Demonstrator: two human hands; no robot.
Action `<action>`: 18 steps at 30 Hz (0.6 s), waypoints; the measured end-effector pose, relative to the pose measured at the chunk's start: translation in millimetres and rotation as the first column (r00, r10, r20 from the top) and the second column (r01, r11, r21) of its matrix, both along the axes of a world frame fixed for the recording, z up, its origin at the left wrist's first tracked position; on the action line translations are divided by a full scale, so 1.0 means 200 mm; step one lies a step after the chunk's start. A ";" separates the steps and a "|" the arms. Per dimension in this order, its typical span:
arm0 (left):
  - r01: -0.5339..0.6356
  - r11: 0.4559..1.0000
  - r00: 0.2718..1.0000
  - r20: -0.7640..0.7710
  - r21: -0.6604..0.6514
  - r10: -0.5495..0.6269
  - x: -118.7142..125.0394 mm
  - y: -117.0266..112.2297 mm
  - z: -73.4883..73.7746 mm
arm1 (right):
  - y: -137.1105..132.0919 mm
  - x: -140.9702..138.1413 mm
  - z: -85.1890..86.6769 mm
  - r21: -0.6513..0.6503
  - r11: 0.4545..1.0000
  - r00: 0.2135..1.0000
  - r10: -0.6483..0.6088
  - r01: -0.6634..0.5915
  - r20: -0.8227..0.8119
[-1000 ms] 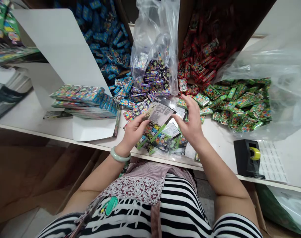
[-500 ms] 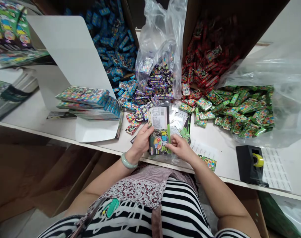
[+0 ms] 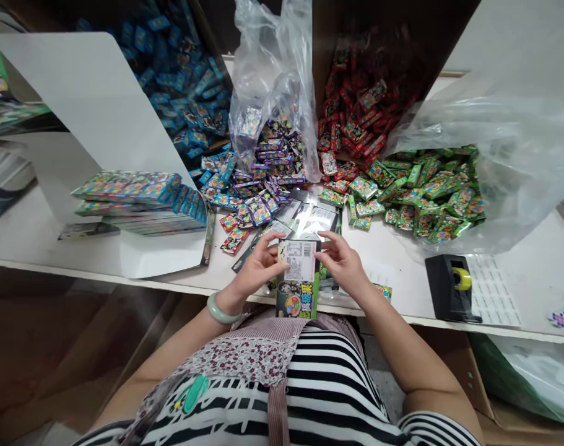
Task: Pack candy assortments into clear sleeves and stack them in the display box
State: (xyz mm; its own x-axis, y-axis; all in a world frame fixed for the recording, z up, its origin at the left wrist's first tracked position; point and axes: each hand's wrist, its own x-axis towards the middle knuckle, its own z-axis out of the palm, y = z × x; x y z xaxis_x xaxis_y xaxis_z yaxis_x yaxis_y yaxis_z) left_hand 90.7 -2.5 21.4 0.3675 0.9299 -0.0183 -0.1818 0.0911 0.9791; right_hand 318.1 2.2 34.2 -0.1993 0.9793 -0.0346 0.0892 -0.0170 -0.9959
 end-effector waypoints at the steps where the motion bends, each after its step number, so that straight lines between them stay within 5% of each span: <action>1: -0.028 1.000 0.999 -0.016 0.009 0.028 -0.01 0.00 0.02 | -0.01 -0.01 0.00 -0.001 1.000 0.999 0.031 -0.031 0.007; 6: -0.272 0.940 0.940 -0.152 0.207 0.306 -0.02 -0.01 0.12 | -0.05 -0.04 0.08 0.059 0.996 0.996 0.066 -0.069 0.054; 11: -0.211 0.954 0.952 -0.175 0.212 0.250 -0.01 0.03 0.16 | 0.03 -0.01 0.16 0.169 0.978 0.978 0.087 -0.121 0.192; 16: -0.267 0.945 0.951 -0.105 0.189 0.290 0.00 0.07 0.14 | 0.16 0.02 0.16 -0.069 0.980 0.981 0.191 -0.188 0.044; 18: -0.254 0.955 0.958 -0.094 0.154 0.270 0.00 0.07 0.14 | 0.17 0.03 0.18 -0.038 0.978 0.974 0.209 -0.207 0.087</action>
